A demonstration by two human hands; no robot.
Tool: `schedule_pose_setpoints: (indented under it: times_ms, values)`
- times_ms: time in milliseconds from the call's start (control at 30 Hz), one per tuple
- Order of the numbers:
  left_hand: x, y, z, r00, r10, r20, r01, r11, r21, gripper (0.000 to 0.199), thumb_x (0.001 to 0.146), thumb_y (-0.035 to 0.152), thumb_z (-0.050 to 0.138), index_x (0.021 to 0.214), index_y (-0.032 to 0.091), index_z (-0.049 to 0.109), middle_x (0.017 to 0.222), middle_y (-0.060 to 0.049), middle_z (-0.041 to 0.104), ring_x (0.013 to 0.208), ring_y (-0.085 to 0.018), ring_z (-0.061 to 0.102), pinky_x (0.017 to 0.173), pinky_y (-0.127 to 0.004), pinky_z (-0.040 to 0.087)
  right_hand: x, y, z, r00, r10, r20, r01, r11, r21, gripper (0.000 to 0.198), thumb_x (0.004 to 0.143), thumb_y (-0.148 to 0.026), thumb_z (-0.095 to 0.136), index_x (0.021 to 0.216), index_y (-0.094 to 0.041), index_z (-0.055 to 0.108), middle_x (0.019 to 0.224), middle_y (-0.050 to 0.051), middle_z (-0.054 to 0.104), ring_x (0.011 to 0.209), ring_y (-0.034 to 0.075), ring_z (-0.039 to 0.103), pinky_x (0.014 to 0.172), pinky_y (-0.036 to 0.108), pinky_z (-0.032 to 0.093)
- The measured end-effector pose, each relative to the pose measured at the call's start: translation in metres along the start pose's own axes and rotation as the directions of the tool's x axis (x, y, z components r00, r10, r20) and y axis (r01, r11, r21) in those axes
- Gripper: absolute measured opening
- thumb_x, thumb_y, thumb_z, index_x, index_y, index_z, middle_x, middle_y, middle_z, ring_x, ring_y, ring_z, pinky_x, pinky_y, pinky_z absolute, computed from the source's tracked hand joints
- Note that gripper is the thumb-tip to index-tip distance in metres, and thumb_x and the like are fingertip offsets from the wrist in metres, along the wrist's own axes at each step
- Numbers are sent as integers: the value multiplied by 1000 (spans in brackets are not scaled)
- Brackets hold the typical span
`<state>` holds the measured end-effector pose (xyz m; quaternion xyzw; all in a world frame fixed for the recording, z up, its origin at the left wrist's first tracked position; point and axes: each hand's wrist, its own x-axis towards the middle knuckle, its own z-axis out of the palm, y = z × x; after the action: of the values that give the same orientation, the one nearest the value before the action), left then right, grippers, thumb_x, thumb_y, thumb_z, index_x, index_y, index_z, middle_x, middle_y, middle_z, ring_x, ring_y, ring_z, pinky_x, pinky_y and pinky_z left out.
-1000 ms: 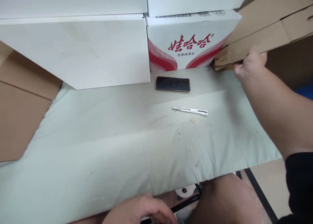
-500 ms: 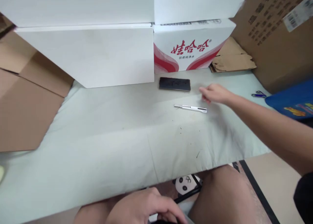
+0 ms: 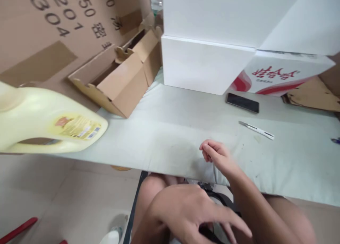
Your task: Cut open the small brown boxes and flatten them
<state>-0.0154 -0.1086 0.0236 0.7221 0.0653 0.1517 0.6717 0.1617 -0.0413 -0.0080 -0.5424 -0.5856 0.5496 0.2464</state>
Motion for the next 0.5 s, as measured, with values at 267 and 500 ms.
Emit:
schedule_pose_setpoints:
  times_ms: [267, 500]
  values:
    - [-61, 15, -16, 874, -82, -478, -17, 980, -199, 64, 90, 52, 69, 143, 17, 63, 115, -15, 81, 103, -27, 78, 90, -37, 60, 82, -124, 96, 876, -468, 118, 483, 848, -219, 21, 88, -29, 57, 106, -20, 64, 106, 6, 72, 73, 12, 65, 65, 28, 53]
    - [-86, -1, -14, 746, 96, -659, -306, 928, -211, 52, 92, 45, 70, 135, 16, 66, 98, -12, 81, 89, -21, 77, 88, -33, 58, 121, -185, 178, 684, -660, 309, 709, 502, -496, 66, 91, -11, 52, 154, -29, 42, 170, 3, 38, 116, 20, 68, 80, 32, 61]
